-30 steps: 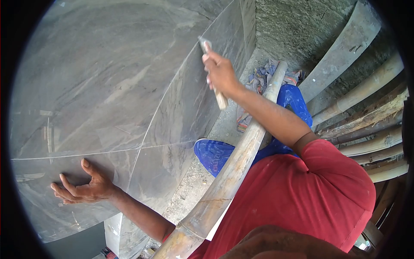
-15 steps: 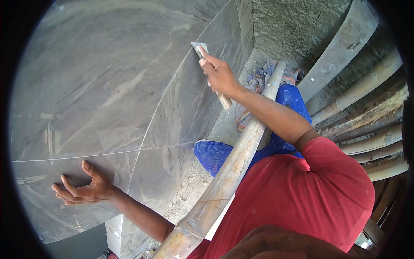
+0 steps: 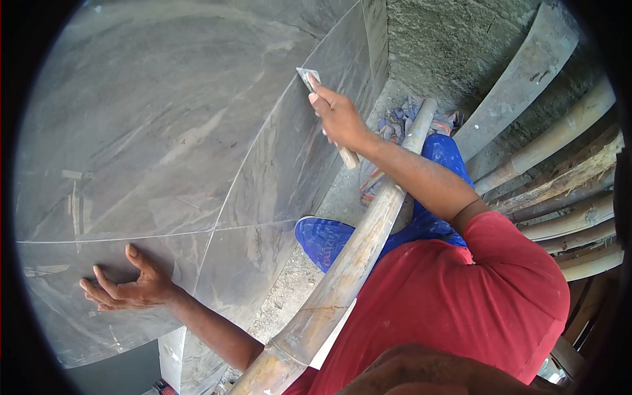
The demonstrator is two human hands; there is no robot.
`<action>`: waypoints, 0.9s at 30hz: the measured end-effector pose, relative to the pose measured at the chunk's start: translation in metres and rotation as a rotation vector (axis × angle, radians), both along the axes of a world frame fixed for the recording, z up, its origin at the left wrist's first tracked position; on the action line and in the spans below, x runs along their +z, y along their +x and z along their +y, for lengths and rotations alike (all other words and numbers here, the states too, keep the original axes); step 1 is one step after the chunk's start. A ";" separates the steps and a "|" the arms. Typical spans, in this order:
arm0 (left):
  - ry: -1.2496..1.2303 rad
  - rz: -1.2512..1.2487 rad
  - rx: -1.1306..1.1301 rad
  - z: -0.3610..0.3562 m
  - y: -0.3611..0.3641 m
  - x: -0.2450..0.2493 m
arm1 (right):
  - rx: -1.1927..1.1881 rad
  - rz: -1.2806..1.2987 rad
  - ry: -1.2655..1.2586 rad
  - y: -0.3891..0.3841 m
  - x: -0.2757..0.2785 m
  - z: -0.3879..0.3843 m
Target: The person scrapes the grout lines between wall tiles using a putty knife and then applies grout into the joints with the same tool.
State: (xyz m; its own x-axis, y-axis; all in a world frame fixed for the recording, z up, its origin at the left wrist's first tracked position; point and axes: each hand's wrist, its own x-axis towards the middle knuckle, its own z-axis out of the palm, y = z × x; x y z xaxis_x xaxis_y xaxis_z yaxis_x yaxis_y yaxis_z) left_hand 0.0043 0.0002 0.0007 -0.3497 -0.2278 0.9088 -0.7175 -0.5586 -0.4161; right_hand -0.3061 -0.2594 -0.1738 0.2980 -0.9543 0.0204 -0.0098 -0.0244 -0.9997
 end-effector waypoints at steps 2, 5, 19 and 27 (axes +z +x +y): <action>0.004 0.005 -0.008 0.001 -0.002 0.000 | -0.091 -0.100 0.083 -0.001 -0.002 -0.017; -0.007 0.021 0.011 0.002 -0.002 -0.002 | -0.117 -0.095 0.060 -0.004 0.006 -0.019; -0.003 0.000 -0.001 0.001 0.001 -0.001 | 0.039 -0.070 0.105 0.002 -0.007 0.006; -0.006 0.019 0.025 0.000 -0.001 -0.002 | -0.006 -0.129 0.156 0.013 -0.001 0.013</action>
State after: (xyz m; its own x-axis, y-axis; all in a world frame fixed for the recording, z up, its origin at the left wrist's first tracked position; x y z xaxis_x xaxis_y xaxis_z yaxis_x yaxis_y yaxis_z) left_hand 0.0033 0.0002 -0.0012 -0.3266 -0.2303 0.9167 -0.7113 -0.5788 -0.3989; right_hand -0.2930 -0.2468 -0.1748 0.2973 -0.9505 -0.0902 0.1190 0.1306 -0.9843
